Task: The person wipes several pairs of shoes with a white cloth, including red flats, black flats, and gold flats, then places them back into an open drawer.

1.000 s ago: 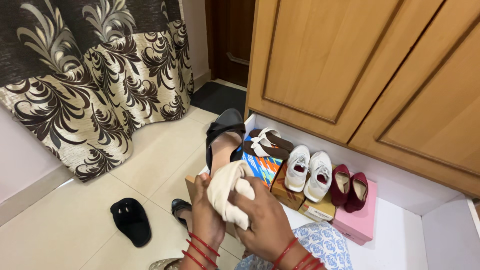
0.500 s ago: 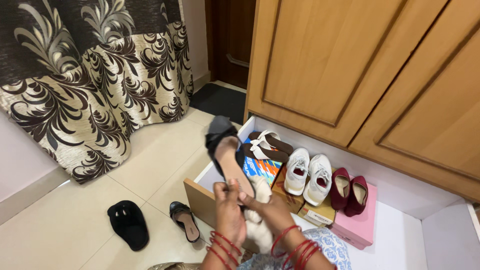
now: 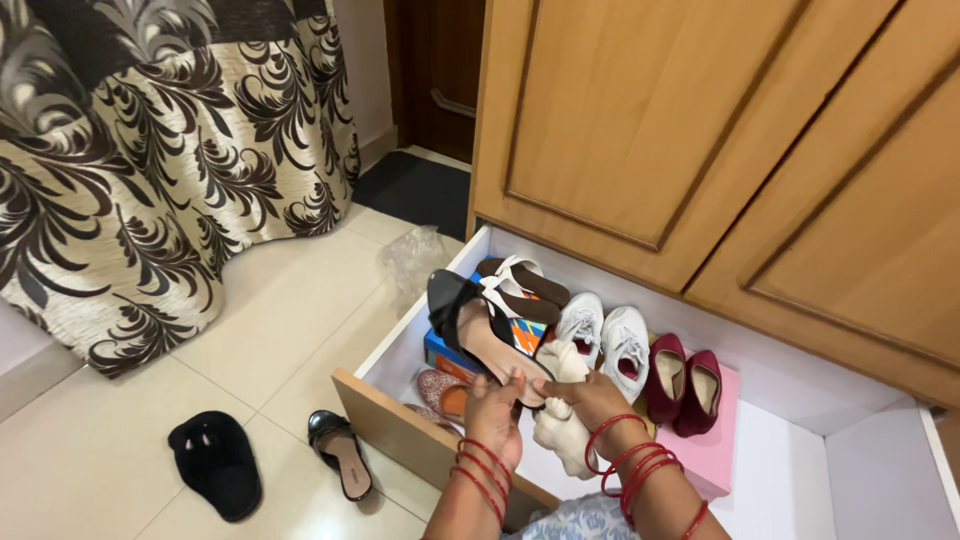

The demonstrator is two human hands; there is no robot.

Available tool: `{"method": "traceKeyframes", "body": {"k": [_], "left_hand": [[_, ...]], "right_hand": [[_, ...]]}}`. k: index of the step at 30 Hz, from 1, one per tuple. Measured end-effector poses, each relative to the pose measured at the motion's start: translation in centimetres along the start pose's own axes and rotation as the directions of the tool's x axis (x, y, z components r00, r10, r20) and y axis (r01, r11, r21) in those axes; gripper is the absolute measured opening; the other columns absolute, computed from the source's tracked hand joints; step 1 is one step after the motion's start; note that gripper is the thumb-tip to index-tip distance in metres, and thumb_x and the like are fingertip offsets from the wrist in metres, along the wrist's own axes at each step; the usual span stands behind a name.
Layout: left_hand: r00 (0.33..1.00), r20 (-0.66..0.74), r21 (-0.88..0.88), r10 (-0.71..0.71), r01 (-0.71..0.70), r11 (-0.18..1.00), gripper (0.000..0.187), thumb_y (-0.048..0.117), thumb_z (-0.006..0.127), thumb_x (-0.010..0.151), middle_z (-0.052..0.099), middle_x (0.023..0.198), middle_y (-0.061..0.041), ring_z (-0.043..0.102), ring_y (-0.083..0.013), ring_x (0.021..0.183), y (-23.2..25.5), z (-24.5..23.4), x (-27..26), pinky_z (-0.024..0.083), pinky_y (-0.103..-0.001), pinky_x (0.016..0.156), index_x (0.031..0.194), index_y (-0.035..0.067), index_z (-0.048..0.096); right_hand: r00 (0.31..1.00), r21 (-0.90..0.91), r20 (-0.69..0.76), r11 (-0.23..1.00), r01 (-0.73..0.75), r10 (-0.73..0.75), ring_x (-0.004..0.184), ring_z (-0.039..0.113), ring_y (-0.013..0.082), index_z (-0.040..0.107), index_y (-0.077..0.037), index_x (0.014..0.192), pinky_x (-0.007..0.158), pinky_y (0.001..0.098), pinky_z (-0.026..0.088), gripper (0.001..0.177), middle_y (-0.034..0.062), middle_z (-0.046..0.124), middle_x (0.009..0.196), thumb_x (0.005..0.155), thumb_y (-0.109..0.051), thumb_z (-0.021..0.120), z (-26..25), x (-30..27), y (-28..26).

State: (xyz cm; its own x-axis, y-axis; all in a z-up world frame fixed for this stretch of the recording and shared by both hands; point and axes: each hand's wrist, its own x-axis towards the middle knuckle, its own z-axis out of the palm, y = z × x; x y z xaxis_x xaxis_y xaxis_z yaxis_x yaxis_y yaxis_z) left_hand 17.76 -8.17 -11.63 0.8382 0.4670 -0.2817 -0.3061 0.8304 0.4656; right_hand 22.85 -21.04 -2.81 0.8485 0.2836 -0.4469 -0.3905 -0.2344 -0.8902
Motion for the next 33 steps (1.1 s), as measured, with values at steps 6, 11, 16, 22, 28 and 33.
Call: {"method": "traceKeyframes", "body": {"k": [6, 11, 16, 22, 28, 33], "left_hand": [[0.983, -0.169, 0.07, -0.071, 0.084, 0.994, 0.03, -0.005, 0.075, 0.085, 0.066, 0.096, -0.008, 0.064, -0.0187, 0.086, -5.7, -2.5, 6.6, 0.053, -0.034, 0.079, 0.108, 0.002, 0.057], [0.949, -0.303, 0.069, -0.093, 0.119, 0.991, 0.032, -0.004, 0.075, 0.084, 0.068, 0.1, -0.008, 0.067, -0.0211, 0.088, -8.5, -4.9, 13.1, 0.057, -0.036, 0.078, 0.109, 0.004, 0.056], [0.92, -0.357, 0.062, -0.159, 0.194, 0.979, 0.033, -0.002, 0.076, 0.085, 0.065, 0.1, -0.008, 0.065, -0.0213, 0.088, -10.1, -7.9, 17.2, 0.054, -0.039, 0.076, 0.109, 0.007, 0.055], [0.91, -0.384, 0.185, -0.156, 0.241, 0.953, 0.026, 0.004, 0.074, 0.091, 0.063, 0.096, -0.011, 0.056, -0.026, 0.08, -10.9, -10.2, 20.3, 0.044, -0.043, 0.064, 0.111, 0.006, 0.058], [0.919, -0.371, 0.029, -0.133, 0.155, 0.988, 0.031, -0.006, 0.071, 0.087, 0.067, 0.103, -0.01, 0.068, -0.0238, 0.093, -12.7, -11.2, 23.2, 0.059, -0.04, 0.081, 0.112, 0.004, 0.056], [0.921, -0.367, -0.041, -0.133, 0.127, 0.991, 0.031, -0.007, 0.069, 0.086, 0.068, 0.103, -0.011, 0.071, -0.0239, 0.093, -13.4, -12.8, 24.1, 0.06, -0.04, 0.081, 0.112, 0.004, 0.057]], "right_hand": [[0.979, -0.334, -0.203, 0.94, -0.066, -0.003, 0.076, 0.074, 0.0252, 0.076, 0.009, 0.107, 0.07, 0.0376, 0.057, 0.055, 0.0185, 0.079, 0.094, 0.065, -0.025, 0.09, -2.8, 9.6, 3.9], [0.961, -0.511, -0.226, 0.859, 0.02, -0.157, 0.092, 0.075, 0.0258, 0.072, -0.002, 0.119, 0.085, 0.0357, 0.056, 0.06, 0.0162, 0.078, 0.104, 0.066, -0.023, 0.089, -2.7, 14.8, 6.4], [0.978, -0.46, -0.18, 0.888, 0.008, -0.102, 0.103, 0.075, 0.0249, 0.068, -0.017, 0.131, 0.093, 0.0361, 0.054, 0.065, 0.0118, 0.078, 0.114, 0.068, -0.019, 0.082, -1.8, 17.8, 6.6], [0.976, -0.517, -0.213, 0.854, -0.065, -0.055, 0.108, 0.073, 0.0259, 0.065, -0.011, 0.133, 0.096, 0.0362, 0.053, 0.067, 0.0137, 0.076, 0.118, 0.071, -0.027, 0.084, -0.4, 18.1, 7.5], [0.966, -0.635, -0.247, 0.766, -0.1, -0.079, 0.11, 0.072, 0.0312, 0.067, -0.008, 0.132, 0.096, 0.039, 0.053, 0.068, 0.0184, 0.075, 0.117, 0.072, -0.037, 0.081, -0.1, 17.5, 6.6], [0.966, -0.61, -0.239, 0.789, -0.075, -0.093, 0.11, 0.072, 0.0322, 0.065, -0.007, 0.132, 0.096, 0.0393, 0.053, 0.07, 0.0198, 0.074, 0.117, 0.071, -0.036, 0.082, -0.2, 16.1, 6.1]]}}
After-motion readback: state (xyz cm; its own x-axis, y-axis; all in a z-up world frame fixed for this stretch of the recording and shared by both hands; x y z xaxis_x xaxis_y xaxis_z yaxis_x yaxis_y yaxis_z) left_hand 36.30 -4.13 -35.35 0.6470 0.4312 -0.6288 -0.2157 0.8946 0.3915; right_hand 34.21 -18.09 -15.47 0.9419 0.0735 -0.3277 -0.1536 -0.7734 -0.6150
